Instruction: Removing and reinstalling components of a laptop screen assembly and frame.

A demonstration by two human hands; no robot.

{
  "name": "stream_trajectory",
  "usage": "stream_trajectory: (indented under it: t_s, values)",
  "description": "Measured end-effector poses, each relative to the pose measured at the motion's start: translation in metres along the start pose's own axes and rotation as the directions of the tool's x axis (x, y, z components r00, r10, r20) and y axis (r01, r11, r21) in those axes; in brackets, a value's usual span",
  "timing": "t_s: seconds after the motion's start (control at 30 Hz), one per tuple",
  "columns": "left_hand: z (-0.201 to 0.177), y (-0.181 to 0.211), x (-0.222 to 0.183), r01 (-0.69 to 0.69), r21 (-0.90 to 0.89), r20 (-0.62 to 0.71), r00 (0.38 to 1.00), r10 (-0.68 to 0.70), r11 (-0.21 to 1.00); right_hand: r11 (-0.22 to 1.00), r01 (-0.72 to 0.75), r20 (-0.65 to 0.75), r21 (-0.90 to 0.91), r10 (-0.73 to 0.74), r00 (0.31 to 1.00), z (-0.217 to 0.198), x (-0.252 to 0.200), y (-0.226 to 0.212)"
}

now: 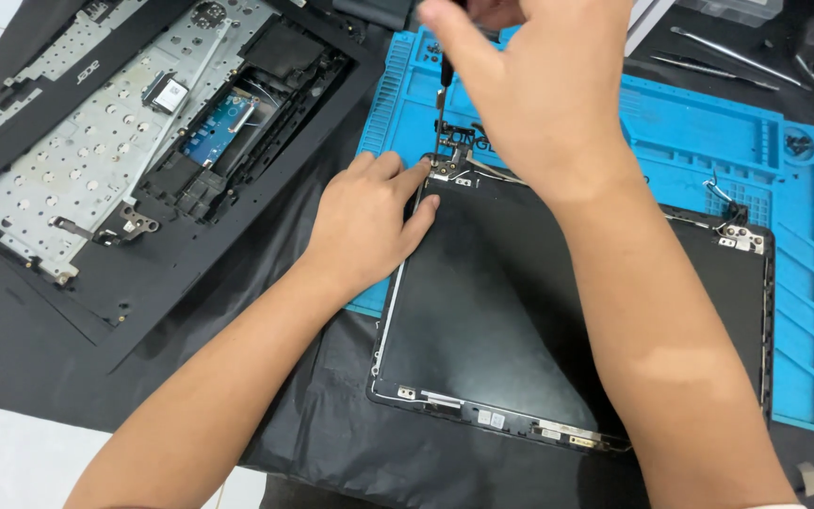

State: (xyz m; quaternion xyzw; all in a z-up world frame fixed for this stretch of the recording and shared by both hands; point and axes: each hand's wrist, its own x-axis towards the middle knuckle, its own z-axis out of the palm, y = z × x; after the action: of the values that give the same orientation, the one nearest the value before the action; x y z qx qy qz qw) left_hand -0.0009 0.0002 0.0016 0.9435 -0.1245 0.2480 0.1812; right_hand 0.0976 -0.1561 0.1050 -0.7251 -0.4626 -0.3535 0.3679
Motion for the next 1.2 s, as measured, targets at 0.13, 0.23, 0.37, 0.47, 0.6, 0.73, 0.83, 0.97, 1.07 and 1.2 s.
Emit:
stream_trajectory:
  t_s: [0.13, 0.23, 0.37, 0.47, 0.6, 0.73, 0.83, 0.97, 1.07, 1.2]
  values:
    - [-0.001, 0.001, 0.000, 0.003, -0.002, 0.001, 1.000, -0.003, 1.000, 0.987, -0.080, 0.031, 0.140, 0.077, 0.997, 0.006, -0.005, 0.006]
    - [-0.001, 0.001, 0.000, 0.006, -0.007, -0.001, 1.000, -0.006, 1.000, 0.968, -0.168, 0.047, 0.186, 0.162, 0.986, 0.004, -0.003, 0.003]
    - [-0.003, 0.001, 0.000, 0.002, -0.024, -0.011, 1.000, -0.003, 1.000, 0.988, -0.094, 0.041, 0.123, 0.089, 0.995, 0.002, -0.004, 0.007]
    - [-0.002, 0.000, 0.000, -0.001, -0.033, -0.020, 1.000, 0.001, 0.999, 0.975, -0.134, 0.042, 0.178, 0.128, 0.991, -0.004, 0.000, 0.006]
    - [-0.001, -0.001, 0.000, 0.003, -0.039, -0.021, 1.000, -0.004, 0.999, 0.880, -0.420, 0.054, 0.219, 0.419, 0.906, -0.017, 0.016, -0.005]
    - [-0.006, 0.001, 0.002, 0.008, -0.061, -0.017, 1.000, -0.009, 0.998, 0.833, -0.480, 0.045, 0.275, 0.488, 0.872, -0.025, 0.020, -0.004]
    - [-0.011, 0.003, 0.004, 0.012, -0.107, -0.053, 0.998, -0.017, 0.994, 0.784, -0.453, 0.051, 0.425, 0.479, 0.876, -0.028, 0.017, 0.000]
    - [-0.012, 0.004, 0.005, -0.035, -0.133, -0.172, 0.985, 0.011, 0.991, 0.837, -0.359, 0.068, 0.413, 0.365, 0.929, -0.028, 0.017, -0.007]
    - [-0.008, 0.002, 0.004, -0.074, -0.137, -0.228, 0.973, 0.042, 0.988, 0.857, -0.323, 0.055, 0.402, 0.330, 0.942, -0.028, 0.019, -0.012]
    - [-0.006, 0.002, 0.003, -0.098, -0.163, -0.253, 0.966, 0.055, 0.982, 0.892, -0.278, 0.062, 0.357, 0.275, 0.960, -0.033, 0.022, -0.017]
